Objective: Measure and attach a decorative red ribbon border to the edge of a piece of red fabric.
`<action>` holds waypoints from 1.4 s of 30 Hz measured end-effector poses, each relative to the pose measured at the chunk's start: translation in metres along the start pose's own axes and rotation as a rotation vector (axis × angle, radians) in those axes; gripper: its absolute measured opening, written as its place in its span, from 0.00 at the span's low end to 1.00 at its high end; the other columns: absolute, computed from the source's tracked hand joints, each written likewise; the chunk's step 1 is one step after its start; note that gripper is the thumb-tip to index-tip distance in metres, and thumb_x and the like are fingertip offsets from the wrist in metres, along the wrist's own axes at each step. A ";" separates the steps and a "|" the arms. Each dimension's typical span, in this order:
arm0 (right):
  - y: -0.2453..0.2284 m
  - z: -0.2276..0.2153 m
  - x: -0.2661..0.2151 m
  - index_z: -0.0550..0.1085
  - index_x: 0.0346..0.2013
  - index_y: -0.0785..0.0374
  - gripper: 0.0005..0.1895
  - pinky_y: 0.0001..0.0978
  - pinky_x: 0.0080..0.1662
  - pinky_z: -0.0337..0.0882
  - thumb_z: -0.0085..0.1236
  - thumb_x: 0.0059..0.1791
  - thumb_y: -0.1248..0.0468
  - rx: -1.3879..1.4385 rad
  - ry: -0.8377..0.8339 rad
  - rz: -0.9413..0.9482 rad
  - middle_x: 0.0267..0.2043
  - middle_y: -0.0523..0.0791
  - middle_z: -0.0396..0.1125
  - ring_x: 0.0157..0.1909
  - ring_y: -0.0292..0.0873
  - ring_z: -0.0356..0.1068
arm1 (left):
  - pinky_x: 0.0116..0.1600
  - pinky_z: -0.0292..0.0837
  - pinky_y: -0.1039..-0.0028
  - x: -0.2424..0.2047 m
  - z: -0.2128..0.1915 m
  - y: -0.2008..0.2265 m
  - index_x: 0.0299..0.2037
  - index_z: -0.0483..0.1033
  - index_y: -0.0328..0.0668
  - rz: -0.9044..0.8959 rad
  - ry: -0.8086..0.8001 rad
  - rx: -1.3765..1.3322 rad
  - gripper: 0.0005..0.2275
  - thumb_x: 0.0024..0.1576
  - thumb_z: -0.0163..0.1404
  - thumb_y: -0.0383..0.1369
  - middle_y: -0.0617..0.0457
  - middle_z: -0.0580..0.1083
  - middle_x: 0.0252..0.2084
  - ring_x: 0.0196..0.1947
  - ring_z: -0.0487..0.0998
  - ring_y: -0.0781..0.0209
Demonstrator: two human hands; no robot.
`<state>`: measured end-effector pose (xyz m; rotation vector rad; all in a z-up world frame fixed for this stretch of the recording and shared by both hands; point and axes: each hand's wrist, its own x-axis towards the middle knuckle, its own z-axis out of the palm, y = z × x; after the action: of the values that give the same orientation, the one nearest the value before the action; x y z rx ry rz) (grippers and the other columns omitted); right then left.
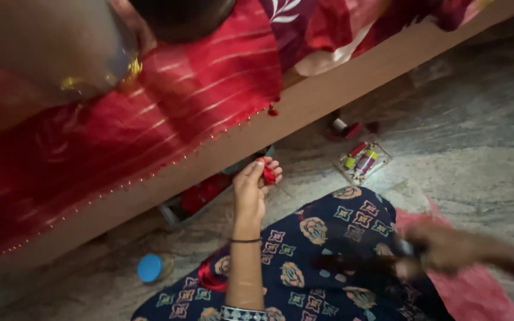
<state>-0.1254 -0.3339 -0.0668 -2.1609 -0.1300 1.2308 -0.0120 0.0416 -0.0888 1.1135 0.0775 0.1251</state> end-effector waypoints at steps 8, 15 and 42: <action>0.103 0.135 0.069 0.78 0.42 0.60 0.14 0.44 0.46 0.72 0.66 0.43 0.65 -0.451 -0.290 -0.576 0.45 0.53 0.74 0.48 0.56 0.72 | 0.51 0.82 0.58 -0.022 -0.008 0.000 0.50 0.75 0.27 -0.273 -0.055 -0.113 0.12 0.64 0.49 0.32 0.36 0.79 0.46 0.42 0.84 0.50; -0.118 0.059 0.069 0.68 0.57 0.71 0.29 0.44 0.40 0.75 0.62 0.45 0.59 0.116 0.644 -0.799 0.40 0.57 0.74 0.39 0.54 0.78 | 0.52 0.82 0.58 -0.056 -0.002 -0.035 0.51 0.75 0.28 -0.314 -0.040 -0.071 0.12 0.65 0.49 0.31 0.37 0.79 0.46 0.44 0.83 0.50; -0.096 0.128 0.077 0.76 0.41 0.55 0.11 0.44 0.43 0.78 0.58 0.48 0.55 -0.725 0.591 -0.189 0.38 0.48 0.74 0.41 0.51 0.77 | 0.40 0.74 0.64 -0.037 -0.209 0.086 0.39 0.89 0.42 -0.192 0.179 1.284 0.17 0.62 0.53 0.46 0.46 0.79 0.26 0.30 0.82 0.54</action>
<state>-0.1643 -0.1671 -0.1150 -2.9483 -0.5803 0.4125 -0.0800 0.2602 -0.1036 2.3625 0.4696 -0.0167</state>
